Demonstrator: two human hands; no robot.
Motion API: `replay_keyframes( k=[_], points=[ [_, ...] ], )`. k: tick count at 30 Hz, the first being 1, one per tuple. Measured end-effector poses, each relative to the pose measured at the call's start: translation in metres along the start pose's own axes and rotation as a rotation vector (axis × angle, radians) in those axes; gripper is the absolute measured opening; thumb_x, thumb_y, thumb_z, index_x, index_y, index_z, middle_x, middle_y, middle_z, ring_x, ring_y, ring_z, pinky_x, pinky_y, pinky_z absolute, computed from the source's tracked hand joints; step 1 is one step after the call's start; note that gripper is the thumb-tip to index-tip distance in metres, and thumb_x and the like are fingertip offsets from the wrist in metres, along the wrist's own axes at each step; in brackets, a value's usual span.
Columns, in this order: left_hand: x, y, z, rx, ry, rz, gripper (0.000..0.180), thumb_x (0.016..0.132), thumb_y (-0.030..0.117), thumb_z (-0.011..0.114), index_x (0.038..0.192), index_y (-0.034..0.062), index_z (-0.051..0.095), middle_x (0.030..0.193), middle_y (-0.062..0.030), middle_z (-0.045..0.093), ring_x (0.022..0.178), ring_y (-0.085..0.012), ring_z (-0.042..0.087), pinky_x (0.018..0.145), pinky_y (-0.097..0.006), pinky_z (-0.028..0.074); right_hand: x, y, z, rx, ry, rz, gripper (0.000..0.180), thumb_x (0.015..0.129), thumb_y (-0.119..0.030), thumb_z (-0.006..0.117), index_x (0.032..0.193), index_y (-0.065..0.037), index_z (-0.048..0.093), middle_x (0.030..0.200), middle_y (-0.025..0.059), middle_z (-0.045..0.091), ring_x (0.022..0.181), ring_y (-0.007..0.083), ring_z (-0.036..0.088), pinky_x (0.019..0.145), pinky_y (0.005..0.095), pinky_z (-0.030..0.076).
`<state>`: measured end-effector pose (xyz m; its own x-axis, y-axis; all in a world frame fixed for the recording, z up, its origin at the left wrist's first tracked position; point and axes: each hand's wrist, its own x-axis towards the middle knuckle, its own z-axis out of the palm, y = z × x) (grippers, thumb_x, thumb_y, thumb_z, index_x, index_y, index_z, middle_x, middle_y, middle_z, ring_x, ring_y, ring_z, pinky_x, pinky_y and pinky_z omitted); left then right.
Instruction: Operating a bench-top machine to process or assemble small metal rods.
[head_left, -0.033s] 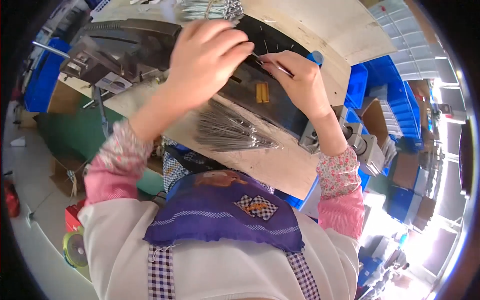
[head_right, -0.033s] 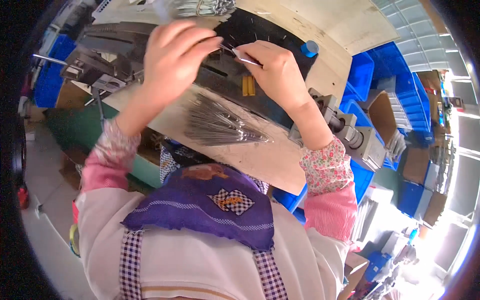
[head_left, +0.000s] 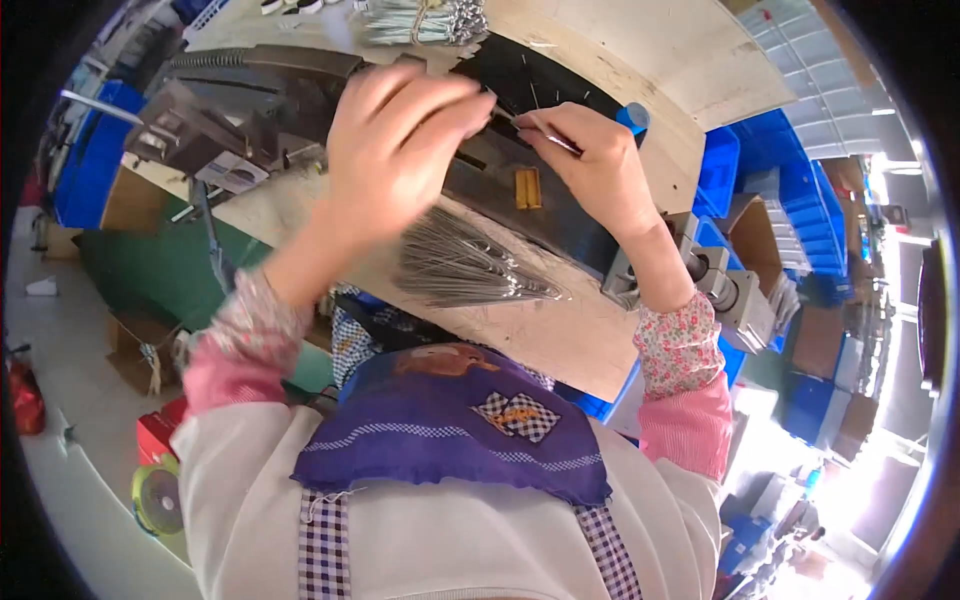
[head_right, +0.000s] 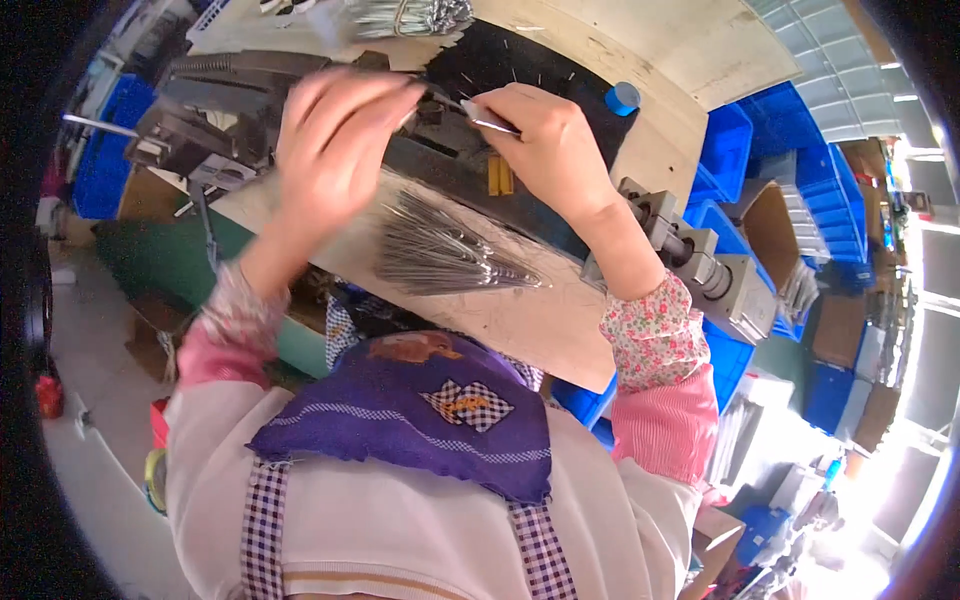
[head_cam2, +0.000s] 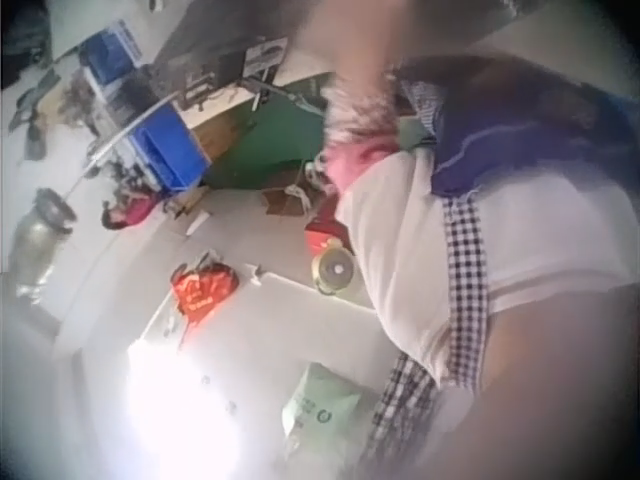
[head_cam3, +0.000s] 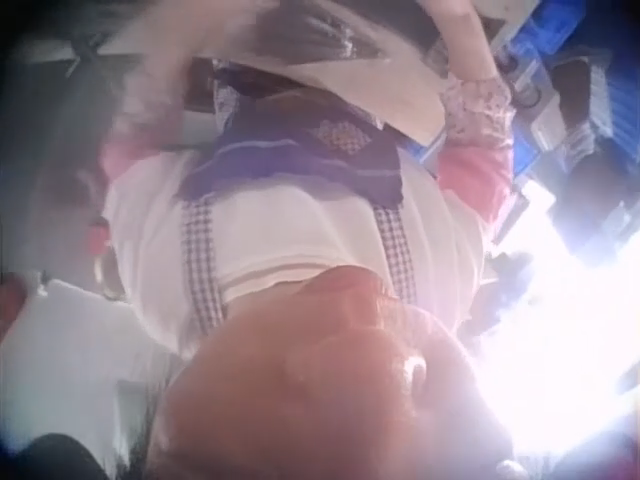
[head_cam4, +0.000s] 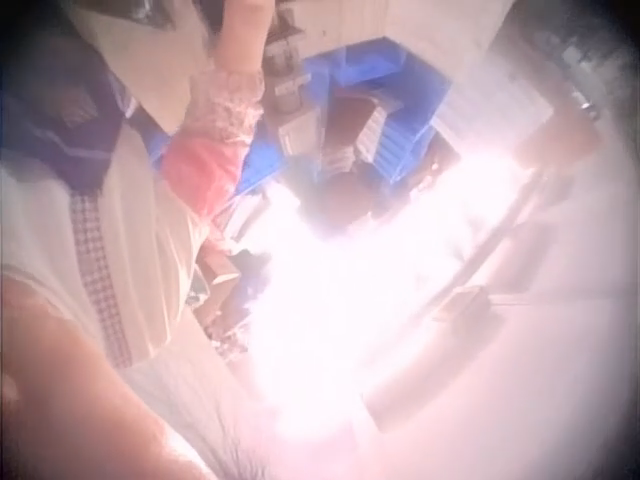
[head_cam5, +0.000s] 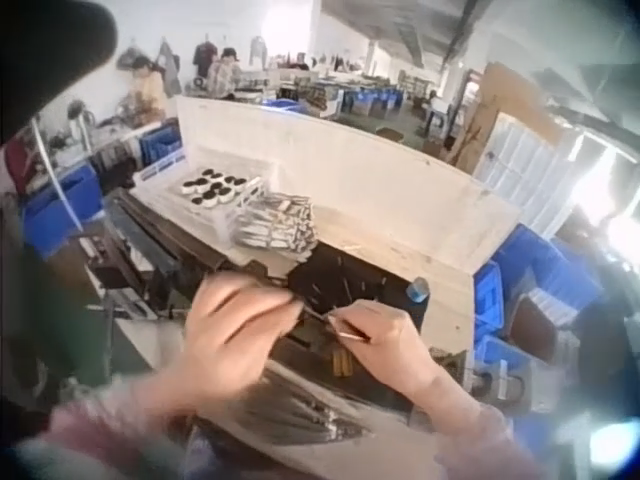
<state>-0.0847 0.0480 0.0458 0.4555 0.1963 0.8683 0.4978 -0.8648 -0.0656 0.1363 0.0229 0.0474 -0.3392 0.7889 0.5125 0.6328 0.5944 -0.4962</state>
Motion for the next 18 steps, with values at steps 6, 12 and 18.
replay_keyframes(
  k=[6, 12, 18],
  points=[
    [-0.083, 0.046, 0.007, -2.669, 0.179, -1.431, 0.048, 0.1, 0.041, 0.037, 0.085, 0.0015, 0.06, 0.063, -0.0073, 0.054, 0.046, -0.0139, 0.047, 0.044, -0.026, 0.037, 0.008, 0.002, 0.01, 0.07, -0.09, 0.108, 0.017, 0.08, -0.017, 0.067, 0.088, -0.001, 0.068, 0.085, 0.0151, 0.066, 0.08, 0.0332, 0.063, 0.071, 0.0379, 0.052],
    [-0.006, 0.025, -0.025, -2.679, 0.111, -1.548, 0.05, 0.097, 0.047, 0.039, 0.096, 0.0004, 0.058, 0.062, -0.0046, 0.052, 0.047, -0.0114, 0.046, 0.039, -0.023, 0.032, 0.003, 0.012, 0.013, 0.052, -0.119, 0.164, 0.018, 0.08, -0.017, 0.066, 0.087, -0.001, 0.068, 0.085, 0.016, 0.066, 0.081, 0.0342, 0.063, 0.073, 0.0387, 0.051],
    [-0.057, 0.066, 0.017, -0.974, -0.495, -1.301, 0.018, 0.09, 0.02, 0.057, 0.094, 0.0025, 0.053, 0.07, -0.0085, 0.061, 0.055, -0.0158, 0.059, 0.046, -0.027, 0.042, 0.01, 0.004, 0.015, 0.069, -0.137, 0.16, 0.017, 0.078, -0.016, 0.068, 0.085, 0.0, 0.068, 0.082, 0.0169, 0.065, 0.08, 0.0343, 0.063, 0.072, 0.0382, 0.051]
  ],
)
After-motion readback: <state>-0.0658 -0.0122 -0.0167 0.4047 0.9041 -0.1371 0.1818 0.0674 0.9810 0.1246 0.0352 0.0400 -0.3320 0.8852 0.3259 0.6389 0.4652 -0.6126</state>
